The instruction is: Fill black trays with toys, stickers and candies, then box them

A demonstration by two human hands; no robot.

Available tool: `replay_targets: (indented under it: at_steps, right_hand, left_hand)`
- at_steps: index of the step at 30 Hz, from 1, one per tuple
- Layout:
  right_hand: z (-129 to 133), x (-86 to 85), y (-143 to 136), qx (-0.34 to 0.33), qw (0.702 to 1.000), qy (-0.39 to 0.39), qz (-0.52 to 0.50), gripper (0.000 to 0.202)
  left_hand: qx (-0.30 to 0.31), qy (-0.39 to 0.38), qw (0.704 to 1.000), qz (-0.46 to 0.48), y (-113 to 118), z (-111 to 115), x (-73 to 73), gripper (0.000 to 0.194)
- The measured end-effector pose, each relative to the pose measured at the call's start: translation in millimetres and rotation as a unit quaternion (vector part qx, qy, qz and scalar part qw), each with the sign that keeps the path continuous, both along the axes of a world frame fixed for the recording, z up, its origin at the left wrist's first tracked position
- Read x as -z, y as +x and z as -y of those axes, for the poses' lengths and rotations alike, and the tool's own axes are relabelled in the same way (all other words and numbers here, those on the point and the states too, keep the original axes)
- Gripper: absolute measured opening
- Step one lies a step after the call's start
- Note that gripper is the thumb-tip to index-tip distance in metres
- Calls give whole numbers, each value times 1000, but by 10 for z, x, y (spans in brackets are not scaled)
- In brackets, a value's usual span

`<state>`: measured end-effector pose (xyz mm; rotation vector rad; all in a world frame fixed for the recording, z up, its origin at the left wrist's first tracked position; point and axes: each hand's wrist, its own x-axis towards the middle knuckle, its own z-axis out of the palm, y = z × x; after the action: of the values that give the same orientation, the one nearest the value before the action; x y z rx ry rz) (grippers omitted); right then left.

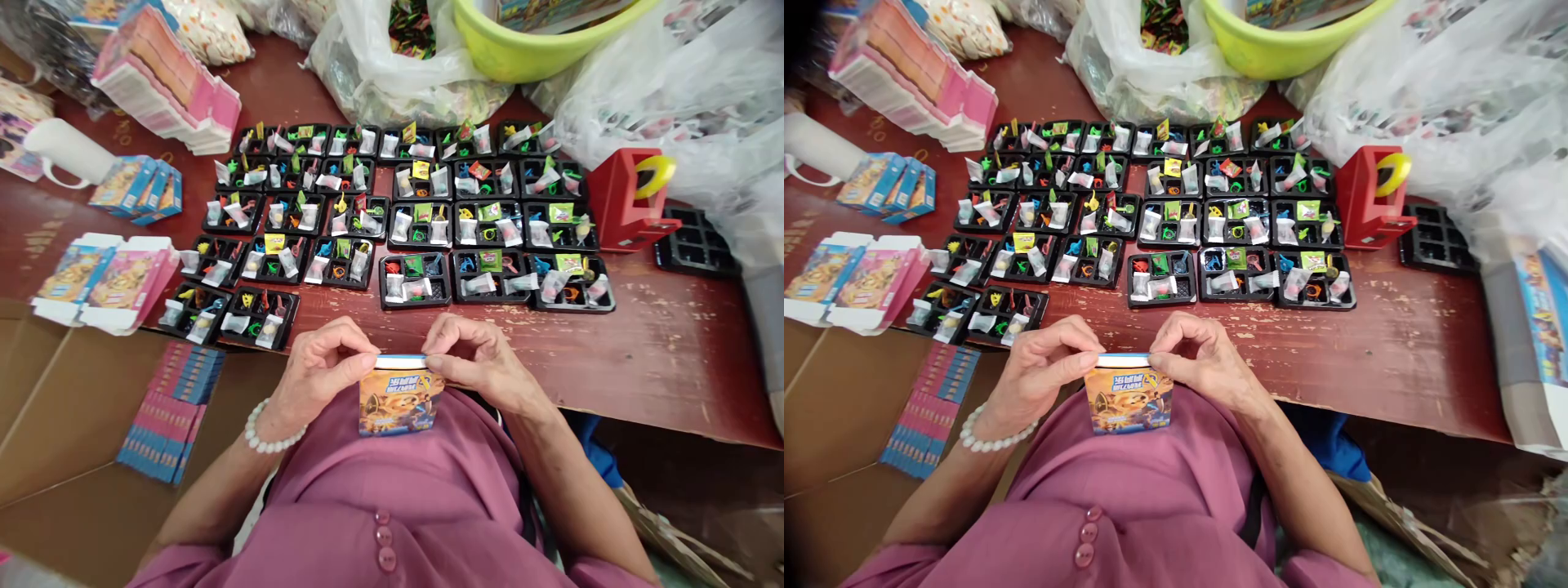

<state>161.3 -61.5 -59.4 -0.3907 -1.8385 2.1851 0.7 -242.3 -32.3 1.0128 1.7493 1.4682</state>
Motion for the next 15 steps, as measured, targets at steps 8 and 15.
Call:
replay_targets:
  at_steps: [8, 15]
  right_hand:
    - [148, 335, 241, 84, 963, 244, -83, 12]
    - [180, 194, 303, 126, 954, 263, -65, 26]
  left_hand:
    - [94, 39, 975, -199, 61, 85, 47, 4]
    - [-33, 85, 966, -242, 69, 26, 44, 9]
